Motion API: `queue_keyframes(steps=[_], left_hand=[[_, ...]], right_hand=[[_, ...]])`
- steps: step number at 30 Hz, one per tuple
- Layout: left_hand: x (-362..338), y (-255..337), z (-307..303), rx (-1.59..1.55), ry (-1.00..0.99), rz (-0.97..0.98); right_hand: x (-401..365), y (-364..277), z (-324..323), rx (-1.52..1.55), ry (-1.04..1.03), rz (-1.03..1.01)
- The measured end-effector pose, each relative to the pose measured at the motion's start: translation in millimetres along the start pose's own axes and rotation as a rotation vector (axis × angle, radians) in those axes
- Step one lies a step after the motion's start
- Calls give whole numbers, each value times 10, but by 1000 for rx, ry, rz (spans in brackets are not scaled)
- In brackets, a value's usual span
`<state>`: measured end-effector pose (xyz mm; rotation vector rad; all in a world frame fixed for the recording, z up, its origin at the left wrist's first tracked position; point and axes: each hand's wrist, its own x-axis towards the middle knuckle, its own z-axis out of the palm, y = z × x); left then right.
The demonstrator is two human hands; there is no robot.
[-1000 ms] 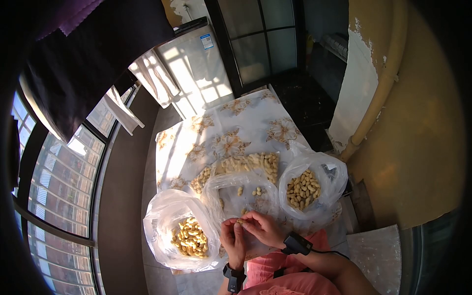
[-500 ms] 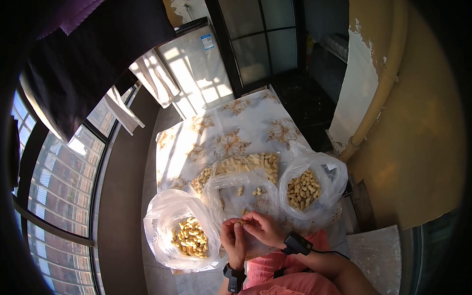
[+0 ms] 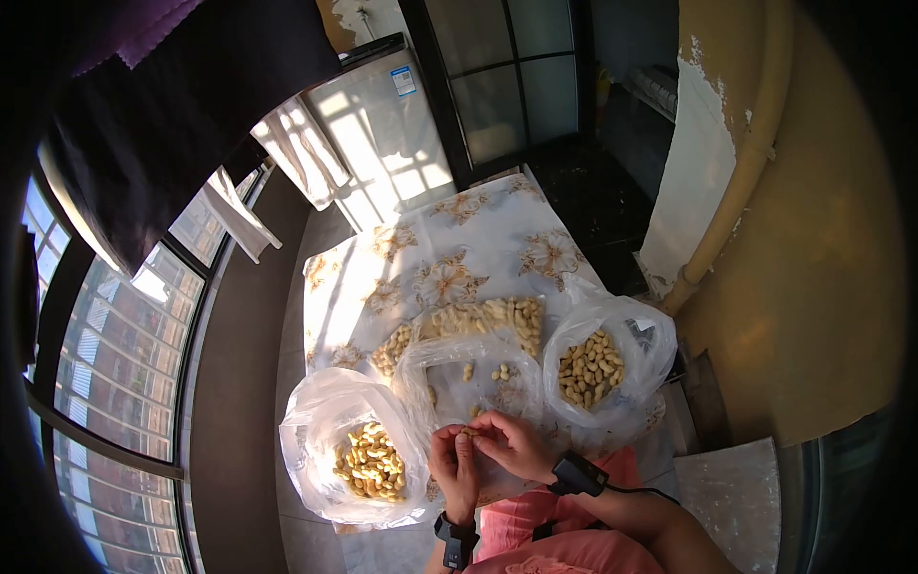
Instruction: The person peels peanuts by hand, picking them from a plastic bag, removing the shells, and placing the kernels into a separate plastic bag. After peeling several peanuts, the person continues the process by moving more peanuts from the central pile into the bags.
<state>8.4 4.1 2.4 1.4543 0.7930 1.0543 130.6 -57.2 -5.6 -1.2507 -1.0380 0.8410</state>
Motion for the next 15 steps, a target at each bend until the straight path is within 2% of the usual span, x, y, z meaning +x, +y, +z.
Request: queue_keyframes(steps=[15], left_hand=[[-1,15,1,41,12,0]], right_hand=[[-2,-43,-8,-11,-10,9]])
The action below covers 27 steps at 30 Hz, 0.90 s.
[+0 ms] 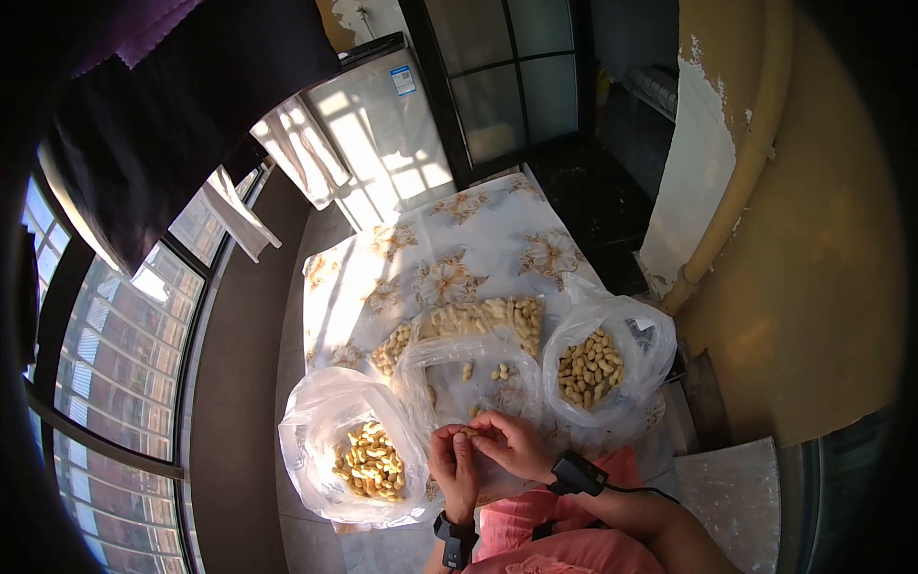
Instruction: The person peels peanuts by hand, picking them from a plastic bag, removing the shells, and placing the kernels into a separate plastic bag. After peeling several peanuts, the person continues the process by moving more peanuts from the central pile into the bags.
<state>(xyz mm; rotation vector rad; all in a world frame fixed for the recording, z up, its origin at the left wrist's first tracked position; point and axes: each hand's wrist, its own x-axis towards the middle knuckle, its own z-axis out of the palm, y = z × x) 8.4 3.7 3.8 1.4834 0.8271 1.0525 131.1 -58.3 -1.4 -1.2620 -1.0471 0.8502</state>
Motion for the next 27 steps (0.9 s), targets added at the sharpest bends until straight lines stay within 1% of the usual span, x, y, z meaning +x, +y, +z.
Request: queue_keyframes(steps=[5,7,11,17,19,23,25,27], left_hand=[[5,17,0,34,16,27],[1,46,6,-41,5,-16],[3,28,1,-5,-11,6],[-6,13,7,-66,15,7],[-20,7,-21,-37,-27,-42],[-20,-1,-23,-25,-31,-42],[-12,-24,-16,5,29,19],[2,30,10,23,43,47]], right_hand=[[4,9,5,-9,0,-2],[2,32,11,9,8,-4],[3,27,8,0,8,-3],[7,-3,2,31,-2,1],[10,-22,-3,-6,-2,-15],[11,-21,-6,-46,-6,-17],[2,-4,5,-64,28,-14],[8,-30,7,-59,33,-20]])
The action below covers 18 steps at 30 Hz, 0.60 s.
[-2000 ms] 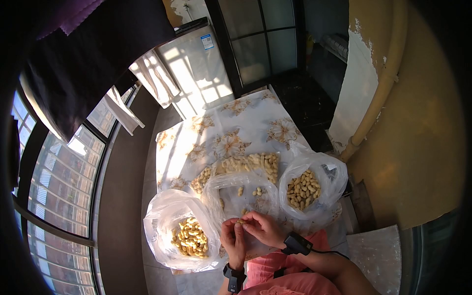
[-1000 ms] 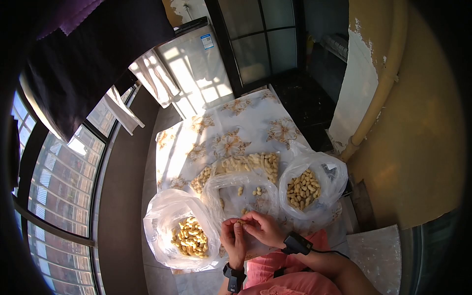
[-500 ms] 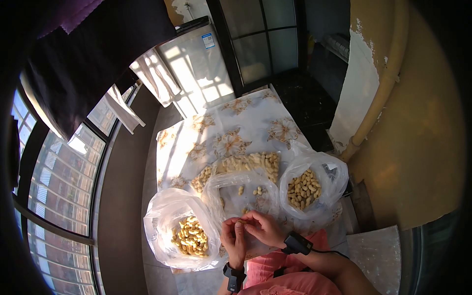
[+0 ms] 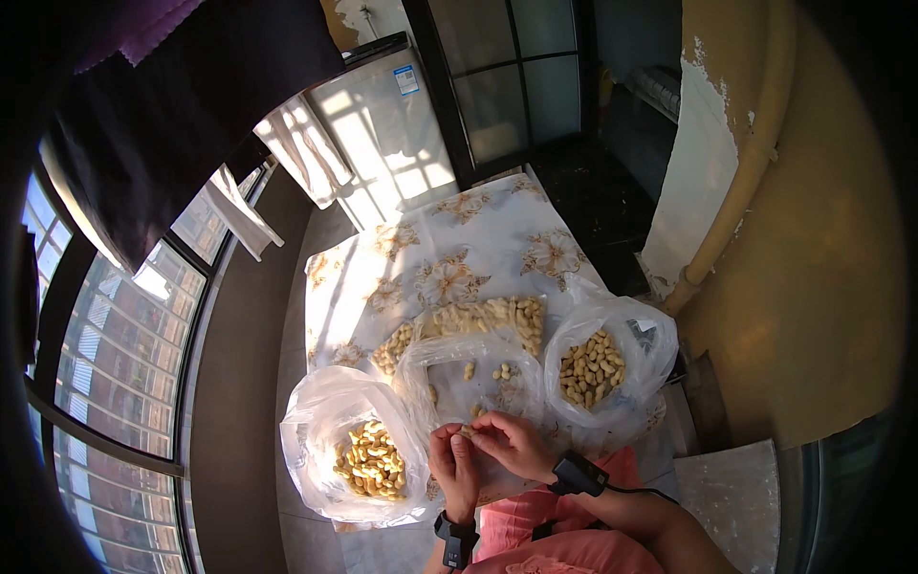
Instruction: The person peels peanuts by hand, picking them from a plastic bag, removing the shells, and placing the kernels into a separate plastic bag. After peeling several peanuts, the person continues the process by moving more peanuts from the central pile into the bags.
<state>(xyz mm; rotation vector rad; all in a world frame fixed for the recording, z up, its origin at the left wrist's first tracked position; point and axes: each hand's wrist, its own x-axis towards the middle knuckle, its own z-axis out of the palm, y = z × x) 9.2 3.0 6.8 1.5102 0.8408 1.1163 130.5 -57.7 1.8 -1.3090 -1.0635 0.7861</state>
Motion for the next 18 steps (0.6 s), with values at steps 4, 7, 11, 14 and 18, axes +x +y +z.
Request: queue_keyframes(steps=[4,7,11,14,18], left_hand=[[14,23,-15,67,-14,20],[6,3,-24,57,-37,-32],[8,11,-21,83,-37,-18],[5,-9,-18,64,-37,-20],[0,-16,-17,49,-32,-33]], right_hand=[[12,-8,6,9,14,-15],[1,2,-7,13,-5,38],[-4,18,-15,24,-15,68],[-2,-34,-17,21,-15,69],[-4,-41,-15,78,-13,84]])
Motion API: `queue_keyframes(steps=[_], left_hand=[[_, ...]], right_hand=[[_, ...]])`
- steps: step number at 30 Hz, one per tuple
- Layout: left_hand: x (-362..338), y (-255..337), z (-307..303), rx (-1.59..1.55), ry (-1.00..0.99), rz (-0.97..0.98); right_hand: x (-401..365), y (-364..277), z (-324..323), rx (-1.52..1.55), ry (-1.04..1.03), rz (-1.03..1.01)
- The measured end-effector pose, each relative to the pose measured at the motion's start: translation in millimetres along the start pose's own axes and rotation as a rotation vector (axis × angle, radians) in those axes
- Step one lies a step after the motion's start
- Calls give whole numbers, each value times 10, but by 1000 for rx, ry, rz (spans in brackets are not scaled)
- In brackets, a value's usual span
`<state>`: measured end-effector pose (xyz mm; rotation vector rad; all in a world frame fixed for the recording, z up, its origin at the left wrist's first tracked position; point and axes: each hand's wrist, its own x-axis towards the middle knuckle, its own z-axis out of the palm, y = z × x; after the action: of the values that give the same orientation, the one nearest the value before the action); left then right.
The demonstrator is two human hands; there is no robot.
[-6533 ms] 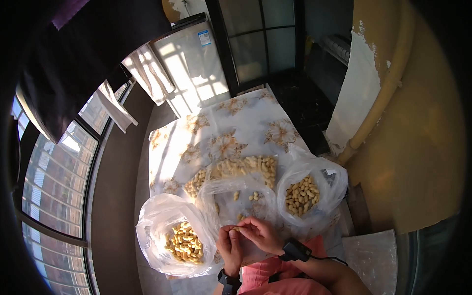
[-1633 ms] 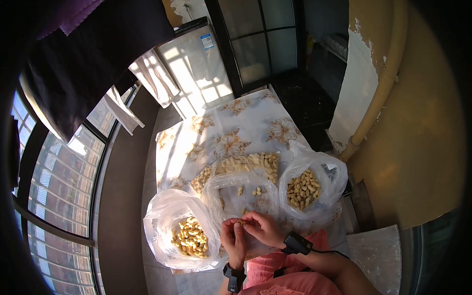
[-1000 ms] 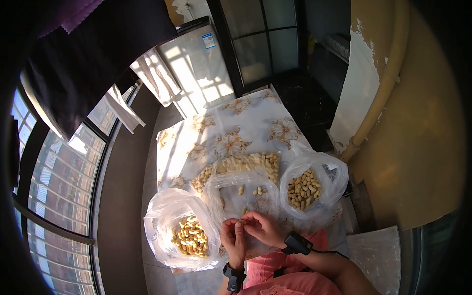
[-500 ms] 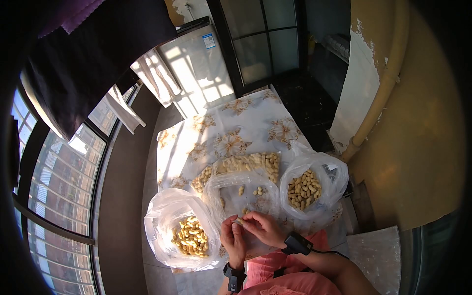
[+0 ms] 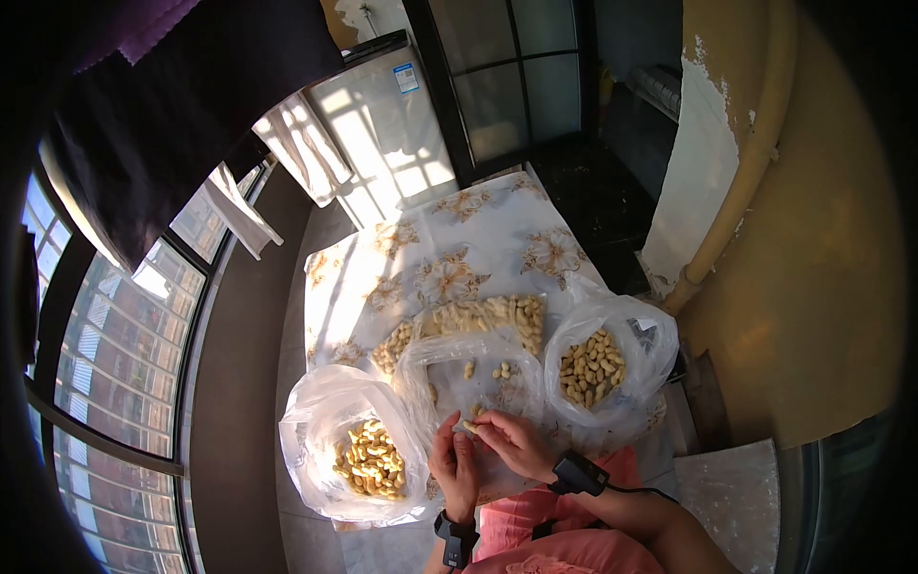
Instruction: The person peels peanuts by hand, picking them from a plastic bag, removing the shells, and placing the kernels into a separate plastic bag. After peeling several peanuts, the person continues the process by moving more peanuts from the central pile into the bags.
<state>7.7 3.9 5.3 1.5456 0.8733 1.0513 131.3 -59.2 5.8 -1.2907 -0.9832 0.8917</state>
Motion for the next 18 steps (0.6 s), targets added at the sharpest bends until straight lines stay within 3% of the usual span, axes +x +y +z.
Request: queue_keyframes(steps=[18], left_hand=[[16,78,-5,6,-24,20]], right_hand=[[6,-12,-9,-36,10,-26]])
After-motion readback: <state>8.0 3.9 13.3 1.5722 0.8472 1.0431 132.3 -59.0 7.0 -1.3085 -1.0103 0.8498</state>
